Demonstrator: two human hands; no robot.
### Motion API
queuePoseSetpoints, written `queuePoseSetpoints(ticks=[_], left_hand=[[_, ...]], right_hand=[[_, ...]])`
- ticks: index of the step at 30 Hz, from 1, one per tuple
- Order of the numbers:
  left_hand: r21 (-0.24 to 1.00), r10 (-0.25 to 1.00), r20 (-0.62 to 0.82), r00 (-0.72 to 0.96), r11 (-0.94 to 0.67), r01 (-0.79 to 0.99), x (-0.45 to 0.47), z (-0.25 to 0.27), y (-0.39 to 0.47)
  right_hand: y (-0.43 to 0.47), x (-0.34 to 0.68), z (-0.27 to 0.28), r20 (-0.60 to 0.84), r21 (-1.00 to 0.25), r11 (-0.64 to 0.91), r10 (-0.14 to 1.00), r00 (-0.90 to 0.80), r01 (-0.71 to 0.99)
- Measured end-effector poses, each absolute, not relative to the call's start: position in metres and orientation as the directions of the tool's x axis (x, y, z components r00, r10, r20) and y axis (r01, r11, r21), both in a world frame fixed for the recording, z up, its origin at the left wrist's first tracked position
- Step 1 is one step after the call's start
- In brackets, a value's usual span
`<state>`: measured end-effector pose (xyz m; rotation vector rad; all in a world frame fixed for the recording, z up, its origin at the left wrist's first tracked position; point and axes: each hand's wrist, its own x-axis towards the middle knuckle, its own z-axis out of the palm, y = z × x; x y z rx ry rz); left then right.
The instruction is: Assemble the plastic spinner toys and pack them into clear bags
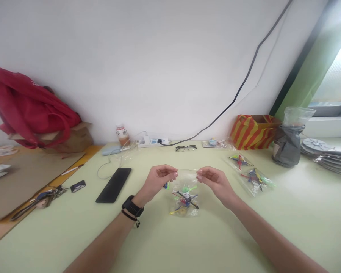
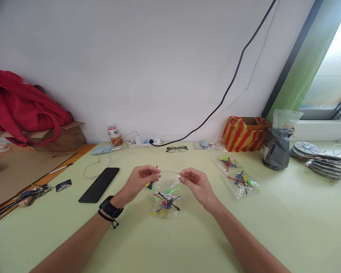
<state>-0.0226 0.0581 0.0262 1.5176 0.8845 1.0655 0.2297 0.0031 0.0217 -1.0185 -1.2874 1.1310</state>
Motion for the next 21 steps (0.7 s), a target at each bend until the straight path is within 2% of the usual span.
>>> queuePoseSetpoints(ticks=[6,9,12,15,21], left_hand=[[0.980,0.909,0.191,0.371,-0.195,-0.028,-0.023,0.032,0.054],[0.968,0.888,0.230,0.399,-0.252,0.001,-0.023,0.035,0.051],[0.950,0.868,0.276,0.413,-0.311,0.019,-0.022,0.036,0.050],[0.946,0.883,0.298,0.363,-0.325,0.015,-0.019,0.032,0.049],[0.956,0.913,0.290,0.288,-0.292,-0.035,-0.008,0.020,0.048]], right_hand=[[0.006,0.235,0.016,0.183,-0.979,0.173,0.979,-0.084,-0.110],[0.007,0.235,0.015,0.174,-0.975,0.162,0.982,-0.075,-0.150],[0.005,0.233,0.019,0.200,-0.975,0.195,0.979,-0.044,-0.102],[0.003,0.229,0.022,0.208,-0.978,0.208,0.978,-0.017,-0.028],[0.002,0.226,0.019,0.241,-0.968,0.239,0.970,-0.025,-0.073]])
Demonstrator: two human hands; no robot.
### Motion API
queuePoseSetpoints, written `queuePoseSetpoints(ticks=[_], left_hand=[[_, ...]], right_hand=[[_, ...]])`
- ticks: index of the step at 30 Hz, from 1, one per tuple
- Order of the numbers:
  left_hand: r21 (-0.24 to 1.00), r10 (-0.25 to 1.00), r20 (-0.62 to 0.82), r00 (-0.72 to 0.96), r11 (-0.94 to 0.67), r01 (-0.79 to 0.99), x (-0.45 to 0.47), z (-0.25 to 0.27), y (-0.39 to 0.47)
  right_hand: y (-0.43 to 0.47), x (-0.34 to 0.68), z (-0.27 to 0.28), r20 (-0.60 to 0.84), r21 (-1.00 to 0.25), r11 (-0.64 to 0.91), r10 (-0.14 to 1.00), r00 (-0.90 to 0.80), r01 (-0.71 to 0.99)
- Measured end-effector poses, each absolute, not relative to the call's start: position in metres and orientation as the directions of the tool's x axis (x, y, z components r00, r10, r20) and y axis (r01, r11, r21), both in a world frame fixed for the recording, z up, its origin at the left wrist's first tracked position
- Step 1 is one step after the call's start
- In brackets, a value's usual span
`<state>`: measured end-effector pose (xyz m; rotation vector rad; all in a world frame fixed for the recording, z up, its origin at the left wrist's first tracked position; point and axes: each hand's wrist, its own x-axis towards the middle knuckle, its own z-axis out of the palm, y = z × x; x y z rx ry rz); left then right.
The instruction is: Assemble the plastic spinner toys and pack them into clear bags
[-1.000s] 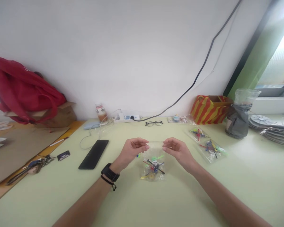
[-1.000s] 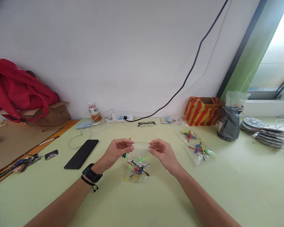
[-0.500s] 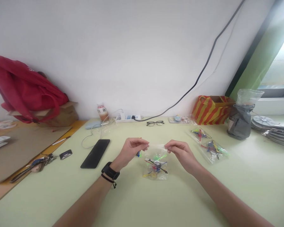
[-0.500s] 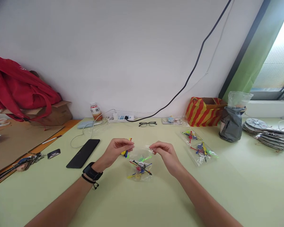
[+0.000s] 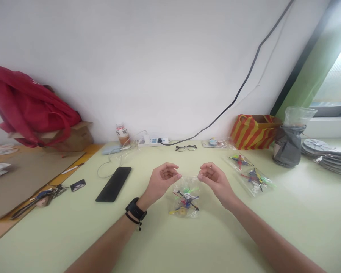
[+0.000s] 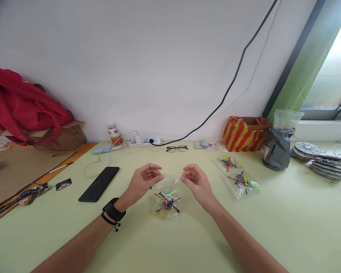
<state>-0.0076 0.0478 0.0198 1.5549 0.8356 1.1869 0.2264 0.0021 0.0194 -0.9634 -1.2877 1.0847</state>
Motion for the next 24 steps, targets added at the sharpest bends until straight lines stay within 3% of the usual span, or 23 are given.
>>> queuePoseSetpoints(ticks=[7,13,24], left_hand=[[0.958,0.904,0.270,0.332,-0.288,0.005,-0.006,0.020,0.044],[0.967,0.882,0.215,0.420,-0.251,0.033,-0.001,0.019,0.043],[0.976,0.874,0.195,0.446,-0.218,0.002,-0.013,0.024,0.050]], right_hand=[[0.002,0.223,0.018,0.186,-0.978,0.198,0.971,-0.151,0.071],[0.003,0.224,0.015,0.182,-0.979,0.195,0.965,-0.188,0.054],[0.003,0.226,0.016,0.152,-0.988,0.148,0.983,-0.101,-0.041]])
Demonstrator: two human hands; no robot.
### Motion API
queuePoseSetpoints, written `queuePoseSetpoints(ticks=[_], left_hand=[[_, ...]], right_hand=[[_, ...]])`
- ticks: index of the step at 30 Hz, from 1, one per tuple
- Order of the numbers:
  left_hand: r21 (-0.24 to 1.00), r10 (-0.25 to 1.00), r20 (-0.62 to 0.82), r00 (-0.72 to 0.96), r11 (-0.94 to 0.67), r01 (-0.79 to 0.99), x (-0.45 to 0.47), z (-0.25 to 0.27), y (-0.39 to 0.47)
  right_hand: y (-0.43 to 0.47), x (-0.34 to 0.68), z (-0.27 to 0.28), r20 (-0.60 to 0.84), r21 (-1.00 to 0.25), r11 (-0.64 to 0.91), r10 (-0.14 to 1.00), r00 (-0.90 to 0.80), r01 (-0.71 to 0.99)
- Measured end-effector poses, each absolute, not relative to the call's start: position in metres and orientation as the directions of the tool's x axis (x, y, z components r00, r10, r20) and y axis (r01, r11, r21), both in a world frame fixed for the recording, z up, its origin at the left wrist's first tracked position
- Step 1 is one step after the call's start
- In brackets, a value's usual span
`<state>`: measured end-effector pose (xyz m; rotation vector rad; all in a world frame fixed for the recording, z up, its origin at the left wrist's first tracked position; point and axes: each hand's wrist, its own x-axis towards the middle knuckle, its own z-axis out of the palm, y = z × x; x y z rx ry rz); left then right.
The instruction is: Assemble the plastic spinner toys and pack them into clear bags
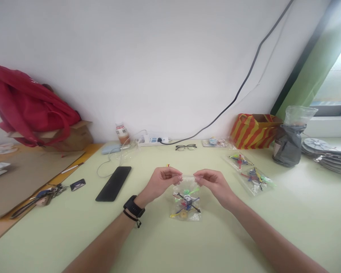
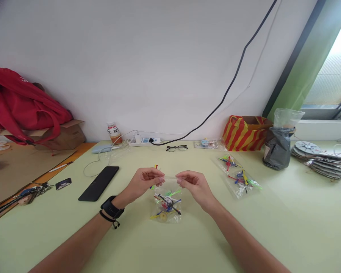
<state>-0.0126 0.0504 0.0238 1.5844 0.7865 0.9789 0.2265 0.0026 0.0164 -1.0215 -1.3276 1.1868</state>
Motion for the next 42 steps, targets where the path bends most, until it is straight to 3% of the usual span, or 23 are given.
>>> queuePoseSetpoints(ticks=[13,21,26,33,42], left_hand=[[0.974,0.881,0.189,0.434,-0.226,0.035,-0.021,0.020,0.054],[0.941,0.882,0.248,0.400,-0.318,0.118,-0.022,0.020,0.061],[0.960,0.886,0.232,0.402,-0.274,0.050,-0.025,0.021,0.062],[0.980,0.898,0.189,0.398,-0.199,-0.016,-0.026,0.021,0.061],[0.975,0.891,0.198,0.409,-0.223,0.015,-0.020,0.014,0.061]], right_hand=[[0.004,0.227,0.014,0.181,-0.983,0.180,0.979,-0.090,-0.022],[0.008,0.228,0.009,0.258,-0.961,0.262,0.965,-0.053,0.092],[0.007,0.230,0.014,0.221,-0.975,0.221,0.974,-0.044,-0.003],[0.005,0.233,0.014,0.182,-0.983,0.182,0.983,-0.025,-0.007],[0.007,0.231,0.010,0.283,-0.955,0.287,0.957,-0.067,0.070]])
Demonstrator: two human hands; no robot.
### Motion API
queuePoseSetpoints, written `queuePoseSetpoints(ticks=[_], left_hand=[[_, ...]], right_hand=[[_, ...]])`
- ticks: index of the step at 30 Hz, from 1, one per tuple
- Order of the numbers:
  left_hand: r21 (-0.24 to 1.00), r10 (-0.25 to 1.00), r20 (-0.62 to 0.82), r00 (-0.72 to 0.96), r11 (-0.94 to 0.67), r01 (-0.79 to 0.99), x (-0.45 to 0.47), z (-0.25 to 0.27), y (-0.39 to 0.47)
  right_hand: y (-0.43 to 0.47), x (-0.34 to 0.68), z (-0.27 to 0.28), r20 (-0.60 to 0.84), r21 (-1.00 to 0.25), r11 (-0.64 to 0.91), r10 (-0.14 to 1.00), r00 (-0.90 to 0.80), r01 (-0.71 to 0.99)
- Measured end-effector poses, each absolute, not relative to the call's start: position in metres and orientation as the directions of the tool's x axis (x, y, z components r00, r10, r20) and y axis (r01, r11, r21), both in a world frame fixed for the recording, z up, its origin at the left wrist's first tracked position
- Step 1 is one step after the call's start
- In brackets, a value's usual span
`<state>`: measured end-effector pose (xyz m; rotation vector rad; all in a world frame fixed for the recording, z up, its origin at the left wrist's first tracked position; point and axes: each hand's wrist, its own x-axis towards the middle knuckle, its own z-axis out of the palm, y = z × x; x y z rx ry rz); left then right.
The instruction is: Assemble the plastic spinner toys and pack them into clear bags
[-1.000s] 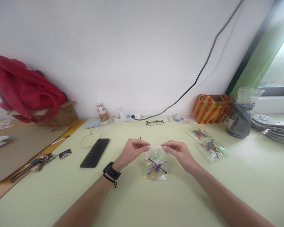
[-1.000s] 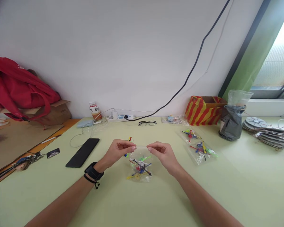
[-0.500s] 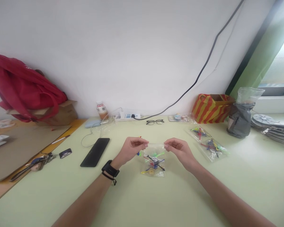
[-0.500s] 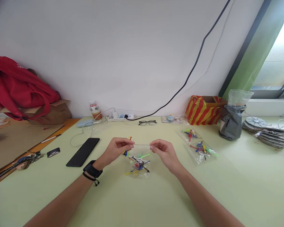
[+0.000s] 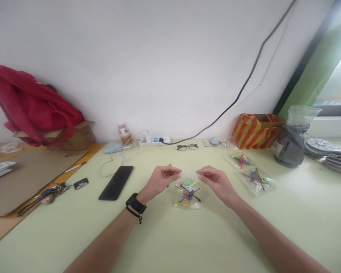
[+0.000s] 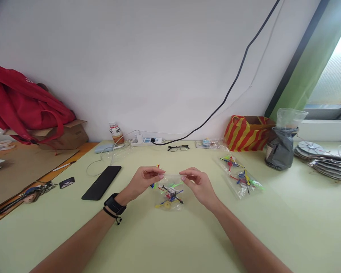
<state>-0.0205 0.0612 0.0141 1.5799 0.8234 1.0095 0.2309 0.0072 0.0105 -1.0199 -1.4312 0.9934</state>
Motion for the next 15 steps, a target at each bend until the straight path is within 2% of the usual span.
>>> queuePoseSetpoints(ticks=[6,10,15], left_hand=[[0.975,0.898,0.188,0.397,-0.220,0.036,-0.0175,0.0111,0.0609],[0.973,0.895,0.189,0.403,-0.225,0.044,-0.0196,0.0154,0.0605],[0.982,0.916,0.176,0.359,-0.188,0.000,-0.0197,0.0195,0.0584]], right_hand=[[0.0068,0.2277,0.0096,0.223,-0.973,0.225,0.974,-0.050,0.047],[0.0066,0.2273,0.0071,0.246,-0.969,0.247,0.969,-0.028,0.029],[0.0073,0.2301,0.0063,0.338,-0.940,0.341,0.938,-0.078,0.031]])
